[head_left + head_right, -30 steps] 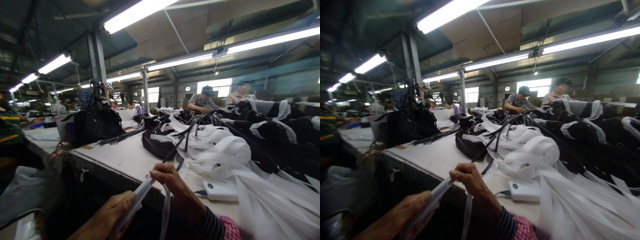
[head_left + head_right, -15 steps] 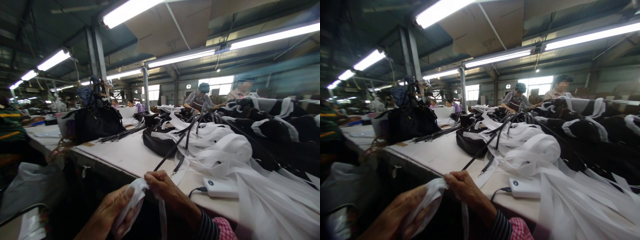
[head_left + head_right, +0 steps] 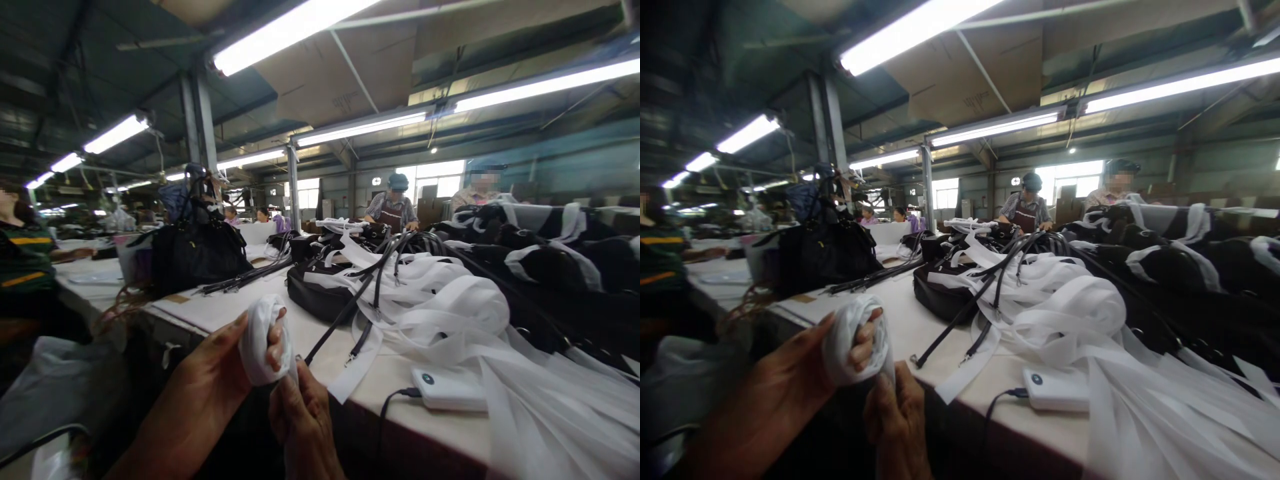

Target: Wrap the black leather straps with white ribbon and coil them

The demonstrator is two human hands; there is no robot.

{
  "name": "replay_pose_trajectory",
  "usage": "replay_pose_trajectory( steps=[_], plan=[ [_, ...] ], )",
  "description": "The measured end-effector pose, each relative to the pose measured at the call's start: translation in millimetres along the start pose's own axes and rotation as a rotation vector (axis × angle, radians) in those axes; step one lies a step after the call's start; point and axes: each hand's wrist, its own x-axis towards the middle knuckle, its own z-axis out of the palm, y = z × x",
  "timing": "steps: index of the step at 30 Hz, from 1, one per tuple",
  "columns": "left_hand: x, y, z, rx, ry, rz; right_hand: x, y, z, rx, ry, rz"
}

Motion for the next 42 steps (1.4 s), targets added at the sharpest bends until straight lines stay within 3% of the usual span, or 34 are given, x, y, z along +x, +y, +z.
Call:
replay_pose_trajectory(
  steps=[4,8,10,13,16,19,25,29,32,35,38,42],
  plan=[
    [5.9,-8.8,1.4,0.37,0.013,0.153,-2.2,3.8,-4.6,0.167,-0.251,0.239],
    [18.1,-21.2,-10.6,0.951,0.154,0.414,-8.6,8.2,-16.8,0.246,-0.444,0.355],
    [26.1,-26.9,-23.0,1.205,0.194,0.585,-13.6,0.4,-26.1,0.2,-0.504,0.386],
    [33.4,-33.4,-41.0,1.446,0.09,0.722,-20.8,-30.5,-45.0,0.099,-0.484,0.44],
    [30.2,-36.5,-47.2,1.593,-0.067,0.682,-23.7,-74.0,-67.5,-0.01,-0.384,0.487],
    [21.8,-38.0,-39.1,1.626,-0.239,0.619,-19.8,-109.4,-87.8,-0.083,-0.364,0.51],
    [22.2,-50.4,-12.0,1.669,-0.468,0.516,-8.4,-144.1,-118.9,-0.266,-0.388,0.491],
    [33.2,-59.9,3.0,1.702,-0.564,0.435,-13.5,-167.1,-136.0,-0.659,-0.417,0.348],
    [48.2,-63.1,10.4,1.715,-0.606,0.344,-8.9,-178.1,-142.1,-1.198,-0.462,-0.018],
    [71.2,-65.9,8.6,1.691,-0.647,0.268,14.8,-173.2,-144.7,-1.664,-0.508,-0.411],
    [96.7,-69.2,-2.7,1.628,-0.713,0.245,47.2,-153.5,-148.5,-1.846,-0.602,-0.544],
    [123.0,-72.9,-19.7,1.668,-0.787,0.195,76.3,-117.8,-160.0,-1.849,-0.679,-0.556]
  ],
)
